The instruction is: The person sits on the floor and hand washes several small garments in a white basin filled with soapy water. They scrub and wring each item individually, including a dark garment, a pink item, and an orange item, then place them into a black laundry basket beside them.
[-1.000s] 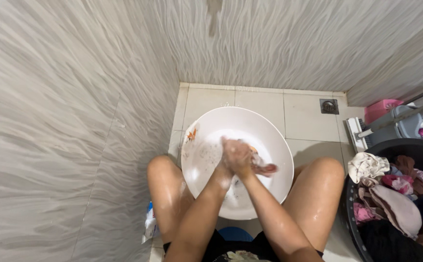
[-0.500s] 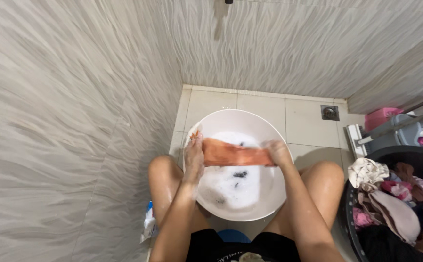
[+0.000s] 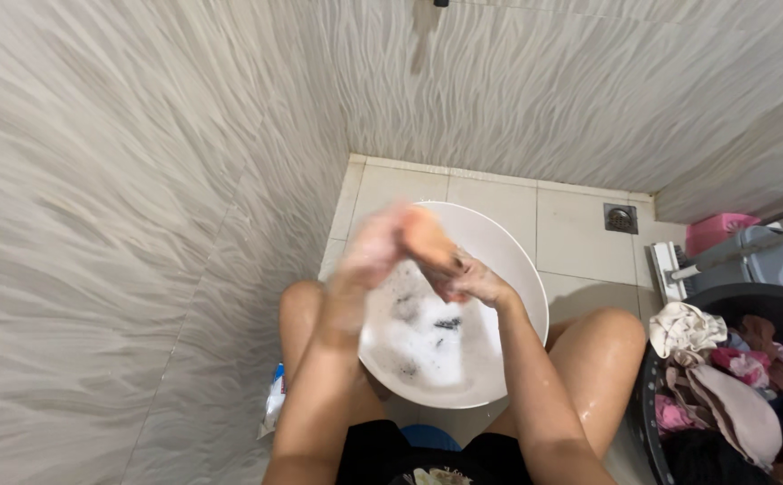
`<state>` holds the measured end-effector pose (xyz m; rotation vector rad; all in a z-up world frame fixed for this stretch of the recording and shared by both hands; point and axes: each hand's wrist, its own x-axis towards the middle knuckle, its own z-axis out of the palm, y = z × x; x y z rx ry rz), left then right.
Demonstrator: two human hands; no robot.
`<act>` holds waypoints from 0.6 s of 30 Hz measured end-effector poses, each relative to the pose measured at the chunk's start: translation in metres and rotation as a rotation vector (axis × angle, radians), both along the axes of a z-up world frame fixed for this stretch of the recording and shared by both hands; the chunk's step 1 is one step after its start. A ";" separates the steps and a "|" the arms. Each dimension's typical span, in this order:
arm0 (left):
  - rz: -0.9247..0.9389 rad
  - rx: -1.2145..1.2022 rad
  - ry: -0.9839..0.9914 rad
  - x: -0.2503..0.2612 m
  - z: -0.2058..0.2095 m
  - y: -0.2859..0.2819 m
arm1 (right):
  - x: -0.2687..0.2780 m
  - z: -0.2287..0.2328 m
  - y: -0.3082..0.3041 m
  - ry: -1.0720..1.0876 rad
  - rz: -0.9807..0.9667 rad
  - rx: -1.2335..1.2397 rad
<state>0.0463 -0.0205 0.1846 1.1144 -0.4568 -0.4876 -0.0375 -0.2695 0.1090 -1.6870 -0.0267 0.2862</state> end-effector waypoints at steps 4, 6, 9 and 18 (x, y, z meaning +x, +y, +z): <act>0.167 -0.074 0.336 0.002 -0.086 0.016 | -0.008 -0.009 0.046 -0.111 -0.247 0.706; 0.112 -0.185 0.427 -0.016 -0.134 -0.007 | -0.004 -0.014 0.077 -0.234 -0.544 0.547; -0.056 -0.423 0.232 -0.030 -0.166 -0.044 | 0.012 -0.033 0.104 -0.659 -0.526 0.095; 0.270 0.880 -0.371 -0.033 -0.097 -0.073 | 0.041 -0.076 0.076 -0.734 -0.593 -0.186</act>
